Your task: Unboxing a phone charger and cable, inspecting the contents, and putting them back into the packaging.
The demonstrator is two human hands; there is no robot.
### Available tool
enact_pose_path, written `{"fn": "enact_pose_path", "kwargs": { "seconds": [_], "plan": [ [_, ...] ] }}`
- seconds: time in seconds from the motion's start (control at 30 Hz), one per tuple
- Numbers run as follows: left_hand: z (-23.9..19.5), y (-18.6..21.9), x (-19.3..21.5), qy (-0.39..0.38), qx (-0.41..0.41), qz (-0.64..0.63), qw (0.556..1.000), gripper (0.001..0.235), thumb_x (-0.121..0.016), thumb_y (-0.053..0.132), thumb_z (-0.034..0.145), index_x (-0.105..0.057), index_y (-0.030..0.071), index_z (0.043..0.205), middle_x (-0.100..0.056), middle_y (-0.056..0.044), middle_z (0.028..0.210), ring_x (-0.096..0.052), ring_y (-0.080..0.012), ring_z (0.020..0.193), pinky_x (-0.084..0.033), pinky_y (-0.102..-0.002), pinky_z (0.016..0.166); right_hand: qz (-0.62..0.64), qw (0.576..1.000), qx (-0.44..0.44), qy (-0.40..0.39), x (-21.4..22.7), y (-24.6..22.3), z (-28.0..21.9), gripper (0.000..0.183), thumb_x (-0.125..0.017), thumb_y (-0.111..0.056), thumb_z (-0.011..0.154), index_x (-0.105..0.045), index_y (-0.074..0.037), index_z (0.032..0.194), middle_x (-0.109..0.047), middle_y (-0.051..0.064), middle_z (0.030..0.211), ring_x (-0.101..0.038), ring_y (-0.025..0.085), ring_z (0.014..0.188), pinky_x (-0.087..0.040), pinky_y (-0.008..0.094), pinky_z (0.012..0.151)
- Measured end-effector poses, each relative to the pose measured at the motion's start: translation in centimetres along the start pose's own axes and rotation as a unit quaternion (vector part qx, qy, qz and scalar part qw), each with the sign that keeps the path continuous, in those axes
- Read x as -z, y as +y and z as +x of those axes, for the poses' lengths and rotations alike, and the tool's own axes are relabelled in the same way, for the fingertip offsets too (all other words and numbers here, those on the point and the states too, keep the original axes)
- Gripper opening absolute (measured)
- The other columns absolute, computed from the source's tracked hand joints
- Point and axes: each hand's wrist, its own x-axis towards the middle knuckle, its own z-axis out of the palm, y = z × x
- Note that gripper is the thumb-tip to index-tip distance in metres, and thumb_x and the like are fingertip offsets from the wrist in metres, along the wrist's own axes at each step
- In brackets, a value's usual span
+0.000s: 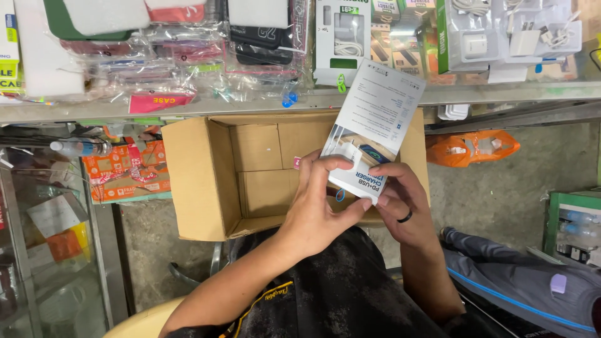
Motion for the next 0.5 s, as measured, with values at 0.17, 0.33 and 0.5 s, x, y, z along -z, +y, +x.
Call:
{"fn": "enact_pose_path", "kwargs": {
  "seconds": [0.17,0.33,0.5],
  "plan": [
    [0.3,0.6,-0.2,0.018,-0.020,-0.038,0.999,0.072,-0.085,0.009,0.082,-0.041,0.013,0.139,-0.034,-0.024,0.148,-0.045,-0.0407,0.141,-0.045,-0.046,0.115,-0.047,0.999,0.023,-0.010,-1.2,-0.8,0.6,0.042,-0.062,0.000,0.095,-0.051,0.001,0.135,-0.060,0.015,0.130,-0.061,0.023,0.123,-0.052,0.036,0.105],
    [0.3,0.7,-0.9,0.058,-0.025,-0.011,0.998,0.070,-0.082,0.001,0.079,-0.042,0.012,0.135,-0.037,-0.023,0.145,-0.044,-0.0400,0.139,-0.037,-0.048,0.118,-0.185,0.982,0.023,-0.005,-0.4,-0.8,0.0,0.039,-0.063,-0.002,0.096,-0.054,0.000,0.134,-0.060,0.010,0.124,-0.067,0.021,0.114,-0.055,0.033,0.100],
    [0.2,0.8,-1.0,0.057,-0.016,-0.048,0.997,0.068,-0.080,0.001,0.081,-0.042,0.015,0.136,-0.035,-0.023,0.146,-0.044,-0.0389,0.138,-0.043,-0.045,0.115,-0.203,0.979,0.028,0.015,-0.2,-0.6,-0.1,0.043,-0.065,-0.002,0.093,-0.054,-0.002,0.135,-0.061,0.008,0.125,-0.063,0.017,0.115,-0.052,0.030,0.097]
  ]
}}
